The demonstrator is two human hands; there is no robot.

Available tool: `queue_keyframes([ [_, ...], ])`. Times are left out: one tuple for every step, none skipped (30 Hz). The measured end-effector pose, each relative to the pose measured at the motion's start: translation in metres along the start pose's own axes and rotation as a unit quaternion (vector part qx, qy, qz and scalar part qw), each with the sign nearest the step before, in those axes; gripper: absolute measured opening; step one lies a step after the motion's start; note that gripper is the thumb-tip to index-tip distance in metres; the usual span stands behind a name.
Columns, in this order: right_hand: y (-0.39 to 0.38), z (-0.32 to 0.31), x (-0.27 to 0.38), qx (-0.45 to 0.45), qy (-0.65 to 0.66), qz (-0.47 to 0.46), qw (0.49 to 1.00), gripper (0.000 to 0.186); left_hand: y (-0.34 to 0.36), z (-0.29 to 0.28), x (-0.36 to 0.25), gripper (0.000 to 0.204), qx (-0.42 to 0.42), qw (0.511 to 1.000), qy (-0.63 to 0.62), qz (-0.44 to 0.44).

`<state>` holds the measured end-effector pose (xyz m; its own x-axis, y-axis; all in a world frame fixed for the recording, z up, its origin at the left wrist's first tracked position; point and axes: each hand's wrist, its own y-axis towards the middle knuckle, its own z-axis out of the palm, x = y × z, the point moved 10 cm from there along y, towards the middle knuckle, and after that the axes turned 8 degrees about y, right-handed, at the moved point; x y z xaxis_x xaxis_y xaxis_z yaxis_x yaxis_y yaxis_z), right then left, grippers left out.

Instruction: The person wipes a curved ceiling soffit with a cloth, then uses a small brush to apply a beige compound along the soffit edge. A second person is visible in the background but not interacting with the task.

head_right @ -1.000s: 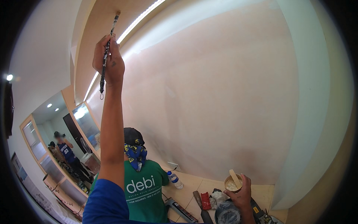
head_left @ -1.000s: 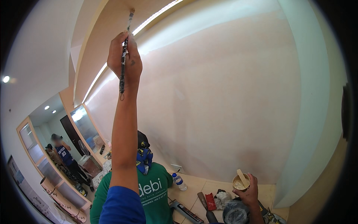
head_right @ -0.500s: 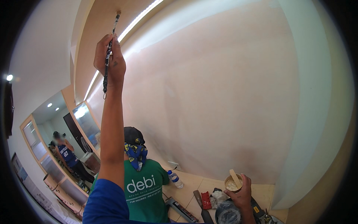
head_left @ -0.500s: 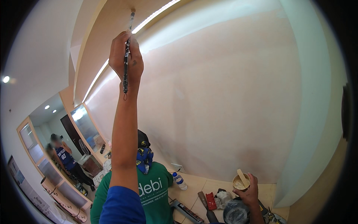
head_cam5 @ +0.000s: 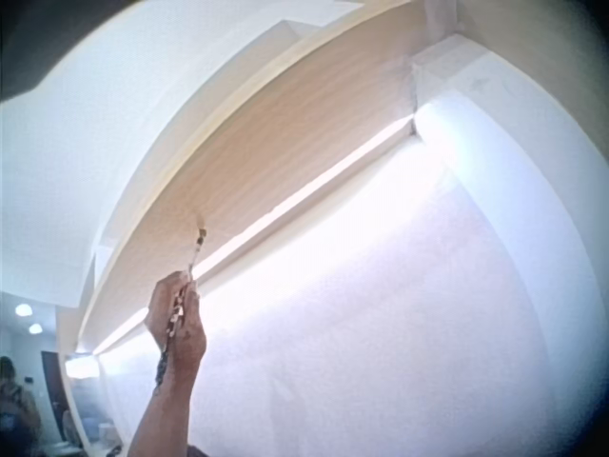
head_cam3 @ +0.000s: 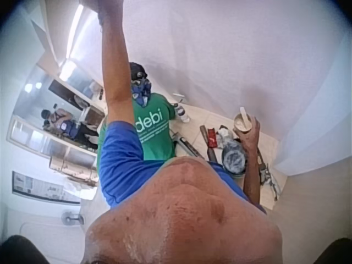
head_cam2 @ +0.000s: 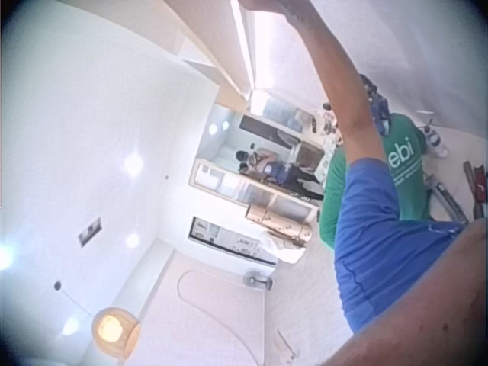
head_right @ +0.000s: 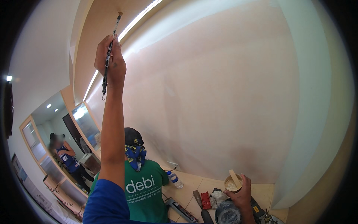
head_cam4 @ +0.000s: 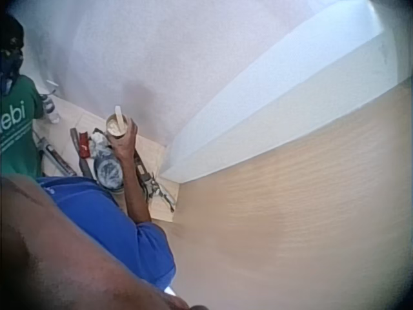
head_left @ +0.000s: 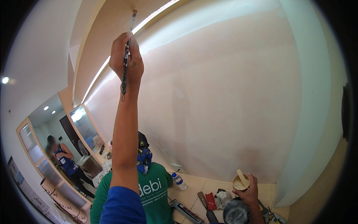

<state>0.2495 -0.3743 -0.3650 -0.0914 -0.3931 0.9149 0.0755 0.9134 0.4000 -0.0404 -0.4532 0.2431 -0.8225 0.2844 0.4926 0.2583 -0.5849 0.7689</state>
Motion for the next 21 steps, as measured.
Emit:
queue_keyframes([
  [0.000, 0.000, -0.001, 0.000, 0.004, 0.000, 1.000, 0.102, 0.000, -0.001, -0.002, 0.015, -0.003, 1.000, 0.001, 0.000],
  [0.000, 0.000, 0.001, 0.000, 0.000, -0.002, 1.000, 0.102, 0.000, -0.004, -0.004, 0.015, -0.006, 1.000, 0.002, 0.000],
  [0.000, -0.001, 0.004, -0.001, -0.003, -0.003, 1.000, 0.103, 0.000, -0.006, -0.006, 0.016, -0.008, 1.000, 0.002, 0.000],
  [-0.001, -0.002, 0.006, -0.002, -0.007, -0.004, 1.000, 0.103, 0.000, -0.005, -0.006, 0.014, -0.003, 1.000, -0.001, 0.001],
  [-0.001, -0.002, 0.007, -0.001, -0.009, -0.003, 1.000, 0.103, 0.000, -0.005, -0.006, 0.014, 0.002, 1.000, -0.004, 0.002],
  [-0.001, -0.003, 0.008, 0.001, -0.012, -0.003, 1.000, 0.103, 0.000, -0.006, -0.006, 0.013, 0.006, 1.000, -0.005, 0.003],
  [-0.001, -0.003, 0.009, 0.003, -0.014, -0.003, 1.000, 0.103, 0.000, -0.005, 0.003, 0.014, 0.009, 0.999, -0.031, -0.029],
  [-0.001, -0.003, 0.008, 0.003, -0.015, -0.004, 1.000, 0.103, -0.001, -0.002, 0.013, 0.014, 0.012, 0.996, -0.058, -0.062],
  [0.000, -0.003, 0.006, 0.004, -0.016, -0.004, 1.000, 0.103, -0.003, 0.000, 0.020, 0.014, 0.015, 0.992, -0.084, -0.094],
  [0.000, -0.002, 0.005, 0.004, -0.017, -0.004, 1.000, 0.103, -0.005, 0.000, 0.023, 0.014, 0.018, 0.990, -0.086, -0.106],
  [0.001, -0.002, 0.004, 0.006, -0.012, -0.003, 1.000, 0.103, -0.006, -0.001, 0.025, 0.014, 0.020, 0.989, -0.089, -0.117],
  [0.001, -0.002, 0.004, 0.007, -0.007, -0.001, 1.000, 0.103, -0.008, 0.000, 0.026, 0.014, 0.022, 0.987, -0.091, -0.129],
  [0.001, -0.001, 0.003, 0.008, -0.002, 0.000, 1.000, 0.103, -0.008, 0.000, 0.028, 0.014, 0.019, 0.985, -0.103, -0.134],
  [0.002, -0.001, 0.003, 0.009, -0.003, -0.002, 1.000, 0.103, -0.009, 0.000, 0.029, 0.014, 0.016, 0.983, -0.115, -0.139],
  [0.002, -0.001, 0.002, 0.010, -0.004, -0.002, 1.000, 0.103, -0.009, 0.001, 0.028, 0.014, 0.014, 0.981, -0.127, -0.144],
  [0.002, -0.001, 0.002, 0.010, -0.005, -0.002, 1.000, 0.103, -0.008, 0.000, 0.026, 0.013, 0.014, 0.980, -0.132, -0.147],
  [0.002, -0.001, 0.001, 0.010, -0.003, -0.001, 1.000, 0.103, -0.007, -0.002, 0.023, 0.013, 0.014, 0.979, -0.137, -0.150],
  [0.001, -0.001, 0.001, 0.009, -0.001, 0.000, 1.000, 0.103, -0.007, -0.004, 0.021, 0.013, 0.014, 0.978, -0.142, -0.152],
  [0.001, -0.001, 0.000, 0.008, 0.001, 0.001, 1.000, 0.103, -0.008, -0.002, 0.020, 0.013, 0.022, 0.979, -0.139, -0.145],
  [0.001, 0.000, -0.002, 0.007, 0.001, 0.002, 1.000, 0.103, -0.009, 0.000, 0.019, 0.012, 0.030, 0.981, -0.136, -0.137],
  [0.001, 0.000, -0.004, 0.007, 0.001, 0.002, 1.000, 0.103, -0.009, 0.001, 0.017, 0.012, 0.039, 0.982, -0.132, -0.129],
])
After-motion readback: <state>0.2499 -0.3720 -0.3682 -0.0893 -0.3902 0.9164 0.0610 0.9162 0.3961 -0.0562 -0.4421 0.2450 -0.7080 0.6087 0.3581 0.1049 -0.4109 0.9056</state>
